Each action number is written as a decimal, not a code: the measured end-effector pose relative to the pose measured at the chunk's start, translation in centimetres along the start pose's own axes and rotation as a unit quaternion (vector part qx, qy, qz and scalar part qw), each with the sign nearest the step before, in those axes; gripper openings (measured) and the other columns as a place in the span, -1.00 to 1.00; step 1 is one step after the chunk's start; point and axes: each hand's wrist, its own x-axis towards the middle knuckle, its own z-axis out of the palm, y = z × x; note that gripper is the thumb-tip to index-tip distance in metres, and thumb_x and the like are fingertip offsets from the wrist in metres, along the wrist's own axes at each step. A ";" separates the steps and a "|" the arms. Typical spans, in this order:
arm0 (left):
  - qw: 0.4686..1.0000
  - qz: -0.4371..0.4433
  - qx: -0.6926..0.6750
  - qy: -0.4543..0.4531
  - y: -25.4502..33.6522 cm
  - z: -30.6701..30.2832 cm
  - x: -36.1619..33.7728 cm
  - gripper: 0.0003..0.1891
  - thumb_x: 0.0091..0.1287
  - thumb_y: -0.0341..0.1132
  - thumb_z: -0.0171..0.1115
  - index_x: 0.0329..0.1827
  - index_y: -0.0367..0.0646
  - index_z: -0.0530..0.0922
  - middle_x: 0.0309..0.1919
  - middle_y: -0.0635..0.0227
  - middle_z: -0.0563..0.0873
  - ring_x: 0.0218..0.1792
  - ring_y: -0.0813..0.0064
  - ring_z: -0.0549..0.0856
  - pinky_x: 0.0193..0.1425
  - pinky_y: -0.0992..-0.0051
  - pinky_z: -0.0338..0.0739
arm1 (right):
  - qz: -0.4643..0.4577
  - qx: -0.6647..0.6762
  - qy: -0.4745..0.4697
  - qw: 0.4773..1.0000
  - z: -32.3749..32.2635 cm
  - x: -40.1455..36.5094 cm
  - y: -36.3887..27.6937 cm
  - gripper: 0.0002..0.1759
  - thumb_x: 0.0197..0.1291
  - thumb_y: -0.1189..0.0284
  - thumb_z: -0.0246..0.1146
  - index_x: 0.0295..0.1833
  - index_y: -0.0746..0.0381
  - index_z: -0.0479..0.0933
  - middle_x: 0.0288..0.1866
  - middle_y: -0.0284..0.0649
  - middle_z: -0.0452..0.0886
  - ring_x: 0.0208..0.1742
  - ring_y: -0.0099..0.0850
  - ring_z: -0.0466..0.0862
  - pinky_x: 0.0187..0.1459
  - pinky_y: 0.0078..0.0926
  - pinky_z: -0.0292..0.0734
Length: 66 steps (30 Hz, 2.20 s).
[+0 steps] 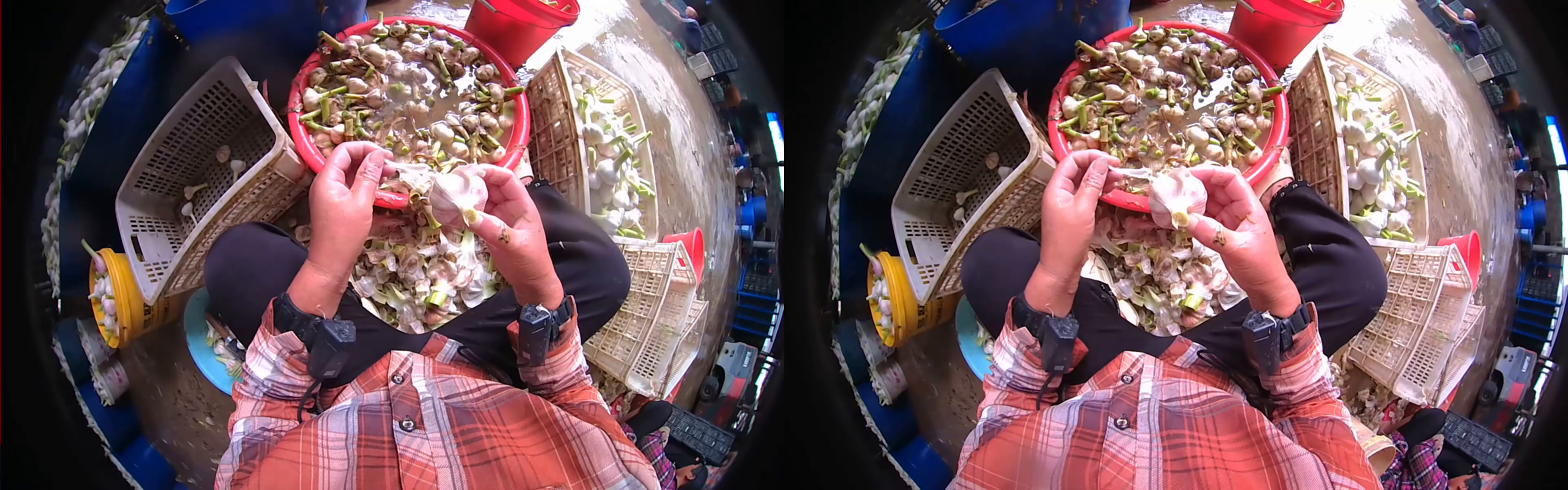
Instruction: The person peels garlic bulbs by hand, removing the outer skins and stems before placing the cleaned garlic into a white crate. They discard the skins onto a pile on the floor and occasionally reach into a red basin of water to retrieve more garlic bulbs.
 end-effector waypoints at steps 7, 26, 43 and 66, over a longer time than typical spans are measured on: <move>0.987 0.074 0.061 -0.129 0.6 1.0 -1.3 -0.71 0.50 -0.28 0.34 0.16 -0.26 0.65 0.12 0.34 0.67 -0.02 0.58 0.68 0.09 0.54 0.63 | 0.036 -0.015 -0.036 0.999 0.6 0.3 -0.6 -0.39 0.35 0.49 0.38 0.47 0.31 0.39 0.32 -0.20 0.59 0.31 -0.42 0.60 0.37 -0.38 0.49; 0.842 0.123 0.480 -0.214 -0.6 -1.1 -2.6 -0.81 0.26 -0.22 0.40 -0.11 0.00 0.73 -0.24 0.34 0.69 -0.12 0.18 0.72 -0.06 0.19 0.61 | 0.036 -0.100 0.096 0.990 0.5 8.1 3.6 -0.52 0.30 0.48 0.43 0.25 0.30 0.43 0.07 -0.20 0.69 0.06 -0.48 0.71 0.14 -0.47 0.63; 0.826 0.102 0.529 -0.165 0.5 -2.2 -1.7 -0.71 0.25 -0.18 0.43 -0.02 -0.06 0.67 -0.33 0.33 0.64 -0.23 0.23 0.68 -0.09 0.21 0.57 | 0.092 -0.505 -0.056 0.857 -3.4 22.9 13.8 -0.46 0.20 0.21 0.50 0.21 0.25 0.60 -0.09 0.00 0.76 -0.06 -0.15 0.78 -0.01 -0.21 0.67; 0.913 0.162 0.369 0.058 1.7 -2.4 0.9 -0.74 0.33 -0.37 0.40 0.05 -0.21 0.73 -0.14 0.18 0.75 -0.16 0.26 0.78 -0.01 0.36 0.63 | 0.095 -0.113 0.016 0.989 3.1 8.7 2.9 -0.66 0.40 0.41 0.39 0.13 0.25 0.42 -0.12 -0.21 0.70 -0.18 -0.53 0.74 -0.20 -0.60 0.70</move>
